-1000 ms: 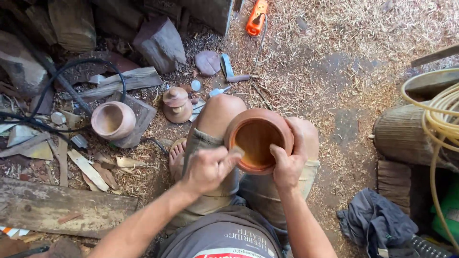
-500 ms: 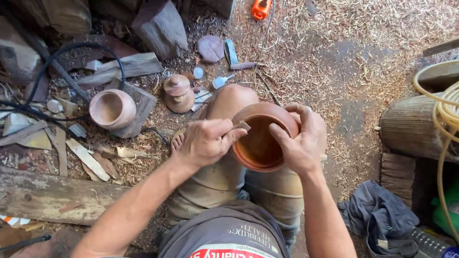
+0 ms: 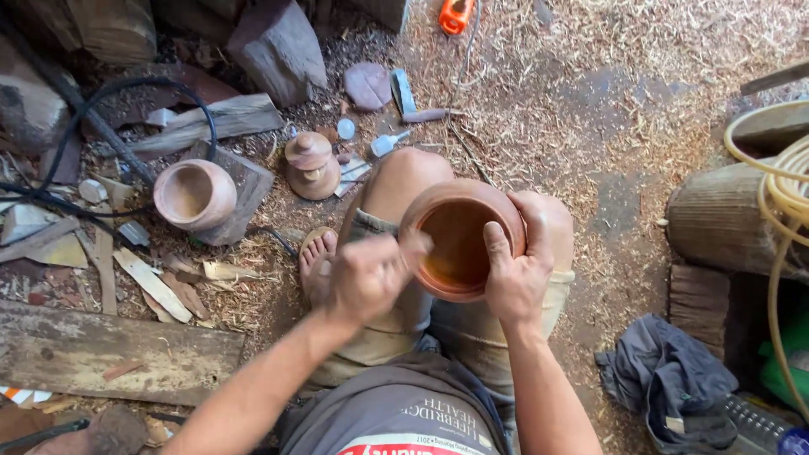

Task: Sanding a small wooden bowl by hand to smooth its interior and exterior surfaces

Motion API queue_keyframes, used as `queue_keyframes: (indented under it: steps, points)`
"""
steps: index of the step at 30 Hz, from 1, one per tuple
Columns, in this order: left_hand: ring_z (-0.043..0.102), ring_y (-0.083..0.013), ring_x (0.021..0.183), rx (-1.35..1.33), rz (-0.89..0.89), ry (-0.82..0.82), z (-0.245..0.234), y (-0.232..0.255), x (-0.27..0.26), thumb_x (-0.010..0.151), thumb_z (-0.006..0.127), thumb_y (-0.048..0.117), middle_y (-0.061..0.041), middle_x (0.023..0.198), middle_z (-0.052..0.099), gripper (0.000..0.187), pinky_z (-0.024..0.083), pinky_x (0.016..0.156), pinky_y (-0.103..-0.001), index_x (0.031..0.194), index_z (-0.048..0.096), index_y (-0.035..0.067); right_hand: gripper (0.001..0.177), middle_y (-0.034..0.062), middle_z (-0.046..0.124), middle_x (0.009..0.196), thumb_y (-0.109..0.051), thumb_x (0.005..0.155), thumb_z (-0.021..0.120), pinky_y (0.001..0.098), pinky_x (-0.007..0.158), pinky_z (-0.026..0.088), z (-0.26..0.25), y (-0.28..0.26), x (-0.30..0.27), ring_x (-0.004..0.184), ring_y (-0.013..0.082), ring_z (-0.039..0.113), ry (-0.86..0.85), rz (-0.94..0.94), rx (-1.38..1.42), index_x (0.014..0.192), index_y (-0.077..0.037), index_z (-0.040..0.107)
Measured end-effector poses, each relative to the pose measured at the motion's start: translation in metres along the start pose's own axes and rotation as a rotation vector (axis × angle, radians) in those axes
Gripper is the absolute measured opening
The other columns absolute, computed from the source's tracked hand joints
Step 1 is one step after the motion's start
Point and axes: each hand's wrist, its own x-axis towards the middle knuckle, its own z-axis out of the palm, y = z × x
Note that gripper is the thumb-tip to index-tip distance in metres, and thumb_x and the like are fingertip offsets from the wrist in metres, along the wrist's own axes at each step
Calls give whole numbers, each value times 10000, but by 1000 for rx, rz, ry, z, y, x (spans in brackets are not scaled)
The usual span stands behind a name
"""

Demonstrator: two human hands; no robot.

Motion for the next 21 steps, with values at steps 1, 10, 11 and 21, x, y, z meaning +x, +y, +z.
queue_keyframes:
  steps: [1, 10, 11, 21]
  points:
    - [573, -287, 456, 50, 47, 77, 0, -13, 12, 954, 745, 349, -91, 487, 470, 540, 433, 440, -299, 569, 421, 153, 431, 160, 663, 1279, -265, 941, 720, 456, 1122, 433, 0, 2, 0, 1272, 292, 588, 15, -4, 25, 1359, -188, 644]
    - [561, -306, 476, 62, 197, 60, -16, 1, 25, 944, 747, 275, -92, 521, 456, 498, 457, 460, -329, 586, 431, 136, 428, 84, 700, 1080, -251, 985, 698, 314, 950, 542, 11, -4, -21, 1000, 126, 623, 131, 141, 265, 1372, -128, 565]
    - [540, -304, 480, 41, 236, 108, -15, -2, 40, 938, 761, 246, -91, 533, 434, 500, 450, 479, -327, 592, 420, 130, 446, 105, 707, 1055, -266, 976, 712, 326, 905, 559, 7, -6, -19, 966, 139, 636, 117, 122, 211, 1368, -124, 551]
    - [592, -338, 536, 118, 259, -37, -22, -23, 37, 994, 700, 389, -105, 579, 437, 539, 468, 484, -387, 604, 428, 135, 448, 93, 586, 1112, -225, 1009, 637, 312, 858, 572, 11, 34, -44, 942, 143, 596, 116, 268, 580, 1364, -94, 398]
